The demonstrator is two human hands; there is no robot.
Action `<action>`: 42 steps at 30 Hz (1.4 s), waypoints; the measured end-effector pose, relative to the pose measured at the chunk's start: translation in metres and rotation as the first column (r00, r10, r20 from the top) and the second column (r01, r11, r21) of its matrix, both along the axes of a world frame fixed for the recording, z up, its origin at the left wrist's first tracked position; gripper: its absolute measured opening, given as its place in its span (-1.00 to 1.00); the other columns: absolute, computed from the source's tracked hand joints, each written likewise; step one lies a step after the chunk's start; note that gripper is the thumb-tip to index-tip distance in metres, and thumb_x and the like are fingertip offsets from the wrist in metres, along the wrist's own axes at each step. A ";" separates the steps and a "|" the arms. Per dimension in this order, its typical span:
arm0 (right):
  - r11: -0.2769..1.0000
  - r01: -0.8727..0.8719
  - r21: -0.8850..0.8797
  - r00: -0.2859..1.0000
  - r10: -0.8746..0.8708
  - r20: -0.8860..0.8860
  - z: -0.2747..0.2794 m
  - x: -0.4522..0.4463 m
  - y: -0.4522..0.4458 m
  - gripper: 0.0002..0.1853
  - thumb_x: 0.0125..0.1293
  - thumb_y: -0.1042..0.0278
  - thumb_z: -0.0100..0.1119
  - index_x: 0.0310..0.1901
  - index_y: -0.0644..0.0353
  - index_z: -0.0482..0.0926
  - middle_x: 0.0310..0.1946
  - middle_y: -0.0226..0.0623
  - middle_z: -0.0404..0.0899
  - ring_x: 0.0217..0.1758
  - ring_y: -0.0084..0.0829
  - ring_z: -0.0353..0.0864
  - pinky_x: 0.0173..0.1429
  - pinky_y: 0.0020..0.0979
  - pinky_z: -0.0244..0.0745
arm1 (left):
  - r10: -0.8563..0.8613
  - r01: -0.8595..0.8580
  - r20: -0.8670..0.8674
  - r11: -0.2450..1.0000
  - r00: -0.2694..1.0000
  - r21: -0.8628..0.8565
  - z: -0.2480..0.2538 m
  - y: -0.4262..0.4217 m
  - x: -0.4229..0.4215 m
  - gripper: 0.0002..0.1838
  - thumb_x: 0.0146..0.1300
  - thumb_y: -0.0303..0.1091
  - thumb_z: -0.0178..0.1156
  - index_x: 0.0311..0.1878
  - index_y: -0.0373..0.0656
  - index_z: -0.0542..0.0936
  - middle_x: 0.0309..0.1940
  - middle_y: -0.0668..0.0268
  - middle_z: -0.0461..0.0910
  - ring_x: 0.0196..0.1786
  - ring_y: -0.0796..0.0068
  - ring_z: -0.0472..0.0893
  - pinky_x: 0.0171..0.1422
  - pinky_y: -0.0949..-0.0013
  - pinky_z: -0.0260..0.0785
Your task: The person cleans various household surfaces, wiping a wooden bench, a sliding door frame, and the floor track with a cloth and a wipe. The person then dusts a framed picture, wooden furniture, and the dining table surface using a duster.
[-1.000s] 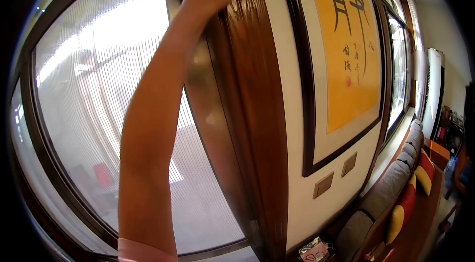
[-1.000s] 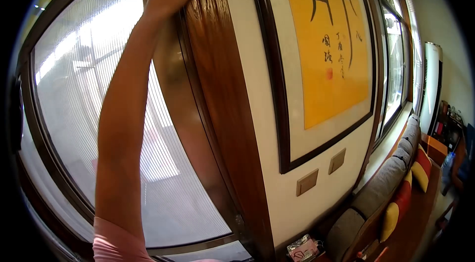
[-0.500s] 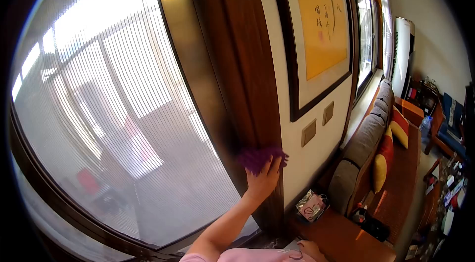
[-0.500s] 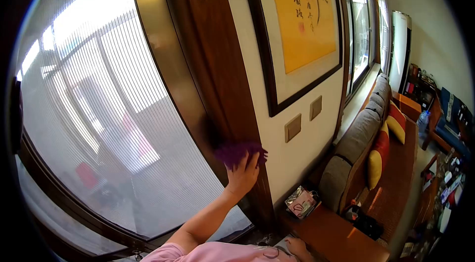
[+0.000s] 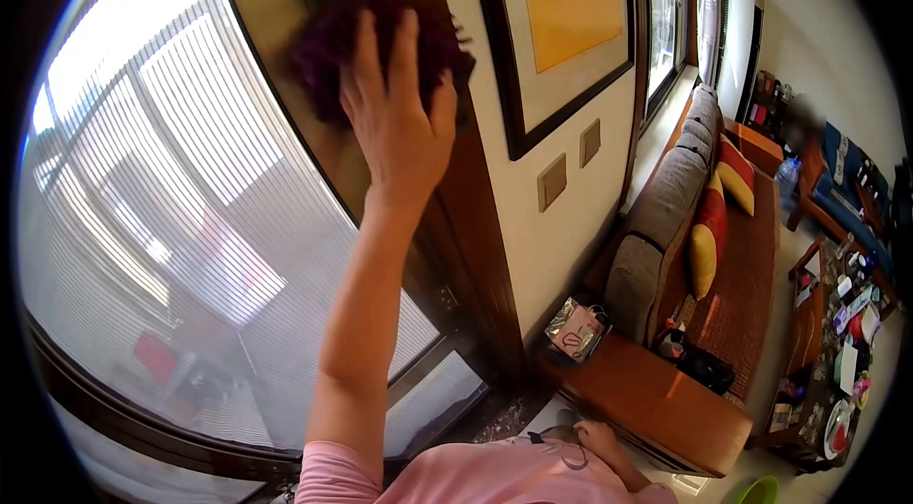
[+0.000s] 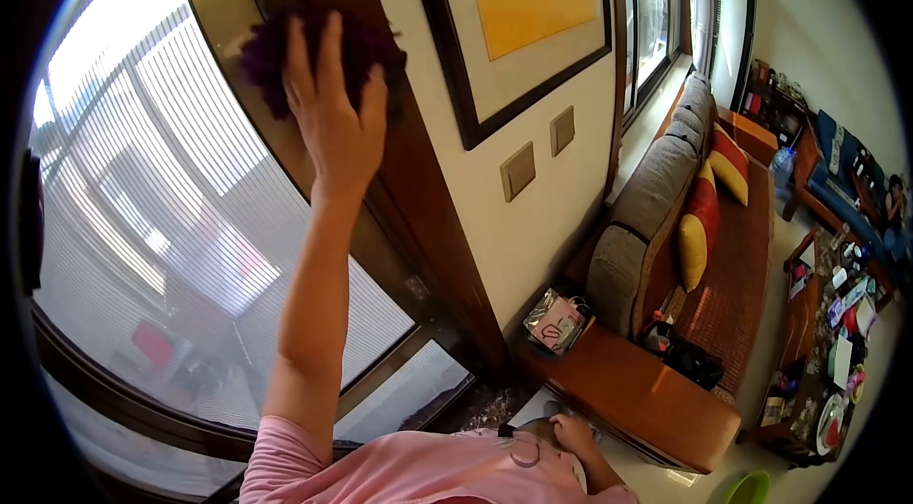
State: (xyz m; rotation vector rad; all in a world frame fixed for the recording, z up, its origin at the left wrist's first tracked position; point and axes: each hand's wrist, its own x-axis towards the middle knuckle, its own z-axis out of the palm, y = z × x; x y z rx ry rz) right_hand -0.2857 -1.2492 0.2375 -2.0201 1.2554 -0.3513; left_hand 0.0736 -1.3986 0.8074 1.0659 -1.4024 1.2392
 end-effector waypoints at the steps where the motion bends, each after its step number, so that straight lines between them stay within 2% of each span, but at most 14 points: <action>1: 1.000 0.007 0.004 1.000 -0.007 0.007 -0.002 -0.001 -0.005 -0.73 0.23 0.28 0.02 -0.17 0.04 0.72 -0.24 -0.11 0.71 -0.18 -0.04 0.68 -0.03 -0.11 0.58 | 0.028 -0.028 -0.021 0.999 0.999 -0.017 0.002 -0.001 -0.004 -0.39 0.24 -0.32 0.21 0.40 -0.06 0.39 0.48 -0.02 0.12 0.38 -0.25 0.22 0.45 -0.14 0.06; 6: 0.998 -0.055 0.007 0.997 0.054 0.055 0.010 0.006 -0.045 -0.74 0.23 0.31 0.03 -0.15 0.06 0.71 -0.20 -0.10 0.71 -0.11 -0.03 0.67 0.02 -0.11 0.56 | 0.099 -0.096 -0.074 0.994 0.992 0.049 -0.076 -0.004 -0.007 -0.41 0.25 -0.34 0.22 0.37 -0.12 0.40 0.46 -0.15 0.09 0.40 -0.39 0.15 0.46 -0.24 0.03; 9: 0.993 -0.110 -0.029 0.993 0.111 0.035 0.016 0.008 -0.075 -0.74 0.24 0.32 0.02 -0.16 0.08 0.70 -0.17 -0.10 0.70 -0.09 -0.04 0.67 0.04 -0.12 0.55 | 0.209 -0.183 -0.085 0.953 0.974 0.240 -0.183 0.009 -0.011 -0.44 0.27 -0.38 0.21 0.33 -0.33 0.39 0.42 -0.30 0.06 0.42 -0.42 0.11 0.47 -0.24 -0.02; 13: 0.986 -0.161 -0.045 0.986 0.162 0.031 0.034 0.010 -0.108 -0.72 0.28 0.30 0.01 -0.10 0.11 0.69 -0.14 -0.10 0.69 -0.10 -0.07 0.67 0.03 -0.15 0.56 | 0.263 -0.143 -0.163 0.840 0.951 0.523 -0.360 0.030 -0.005 -0.43 0.15 -0.27 0.33 0.23 -0.24 0.49 0.22 -0.37 0.22 0.20 -0.49 0.29 0.30 -0.33 0.16; 15: 0.977 -0.210 -0.021 0.977 0.209 -0.038 0.056 0.011 -0.116 -0.72 0.31 0.28 0.00 -0.10 0.12 0.68 -0.15 -0.11 0.69 -0.07 -0.07 0.66 0.06 -0.14 0.54 | 0.262 -0.094 -0.211 0.808 0.942 0.582 -0.384 0.036 -0.007 -0.46 0.08 -0.22 0.39 0.15 -0.15 0.57 0.10 -0.31 0.36 0.08 -0.46 0.40 0.20 -0.34 0.26; 17: 0.973 -0.227 -0.034 0.974 0.226 -0.026 0.054 0.016 -0.125 -0.72 0.31 0.27 0.00 -0.11 0.12 0.68 -0.15 -0.11 0.69 -0.07 -0.06 0.65 0.07 -0.13 0.53 | 0.376 -0.116 -0.212 0.683 0.902 0.721 -0.386 0.044 0.004 -0.34 0.12 -0.26 0.38 0.28 -0.24 0.42 0.30 -0.45 0.10 0.27 -0.52 0.22 0.35 -0.32 0.12; 19: 0.963 -0.263 -0.049 0.965 0.264 0.007 0.055 0.019 -0.127 -0.73 0.32 0.29 0.01 -0.10 0.12 0.68 -0.12 -0.11 0.69 -0.03 -0.06 0.64 0.09 -0.13 0.52 | 0.306 -0.208 -0.071 0.782 0.949 0.588 -0.337 0.040 0.022 -0.28 0.13 -0.22 0.38 0.35 -0.18 0.37 0.34 -0.41 0.08 0.32 -0.45 0.20 0.37 -0.31 0.11; 24: 0.942 -0.334 -0.019 0.941 0.335 0.049 0.066 0.042 -0.130 -0.71 0.33 0.28 0.01 -0.04 0.13 0.65 -0.07 -0.14 0.67 0.02 -0.10 0.63 0.11 -0.17 0.52 | 0.230 -0.150 -0.210 0.929 0.950 0.339 -0.104 0.022 0.004 -0.30 0.22 -0.17 0.33 0.42 -0.05 0.37 0.50 -0.18 -0.03 0.50 -0.22 0.07 0.50 -0.18 0.01; 25: 0.947 -0.319 -0.048 0.942 0.322 0.090 0.070 0.047 -0.128 -0.73 0.32 0.29 0.01 -0.06 0.09 0.66 -0.09 -0.17 0.67 0.01 -0.11 0.63 0.10 -0.16 0.53 | 0.345 -0.276 -0.196 0.910 0.918 0.309 -0.063 0.021 -0.009 -0.39 0.30 -0.20 0.24 0.42 -0.01 0.38 0.52 -0.08 -0.01 0.51 -0.10 0.10 0.52 -0.11 0.01; 27: 0.950 -0.301 -0.086 0.942 0.310 0.131 0.077 0.052 -0.127 -0.74 0.30 0.29 0.02 -0.08 0.04 0.67 -0.11 -0.19 0.68 0.00 -0.12 0.63 0.08 -0.14 0.54 | 0.084 -0.076 -0.172 0.996 0.982 0.055 -0.012 0.005 -0.014 -0.47 0.34 -0.22 0.18 0.38 0.00 0.43 0.49 0.02 0.14 0.50 -0.06 0.15 0.54 -0.09 -0.03; 31: 0.945 -0.321 -0.058 0.938 0.326 0.118 0.076 0.056 -0.133 -0.72 0.31 0.26 0.02 -0.06 0.09 0.67 -0.10 -0.17 0.68 -0.01 -0.11 0.64 0.10 -0.16 0.54 | 0.468 -0.474 0.094 0.878 0.879 0.060 -0.017 0.000 -0.029 -0.60 0.34 -0.36 0.13 0.25 -0.04 0.57 0.33 0.15 0.42 0.43 0.02 0.29 0.52 -0.03 -0.01; 34: 0.951 -0.307 -0.038 0.942 0.309 0.129 0.073 0.047 -0.138 -0.70 0.33 0.27 0.00 -0.05 0.14 0.67 -0.10 -0.13 0.68 0.00 -0.08 0.64 0.13 -0.18 0.53 | 0.404 -0.481 0.385 0.868 0.829 0.124 -0.038 -0.006 -0.017 -0.54 0.25 -0.45 0.17 0.24 -0.03 0.57 0.31 0.13 0.44 0.37 0.07 0.36 0.49 0.00 0.04; 40: 0.930 -0.366 0.013 0.929 0.365 0.070 0.043 0.035 -0.151 -0.70 0.33 0.24 0.01 -0.04 0.10 0.67 -0.12 -0.14 0.69 -0.04 -0.10 0.66 0.08 -0.18 0.55 | 0.368 -0.442 0.372 0.887 0.852 0.135 0.035 -0.034 -0.062 -0.50 0.15 -0.47 0.18 0.21 0.01 0.56 0.17 0.25 0.54 0.26 0.11 0.48 0.34 0.03 0.25; 42: 0.917 -0.398 0.015 0.916 0.396 0.065 0.033 0.034 -0.161 -0.70 0.33 0.23 0.02 -0.04 0.08 0.67 -0.12 -0.15 0.69 -0.05 -0.10 0.66 0.07 -0.18 0.55 | 0.340 -0.498 0.588 0.858 0.734 0.124 0.052 -0.065 -0.059 -0.59 0.23 -0.42 0.06 0.17 -0.02 0.56 0.19 0.33 0.53 0.24 0.24 0.49 0.25 0.07 0.36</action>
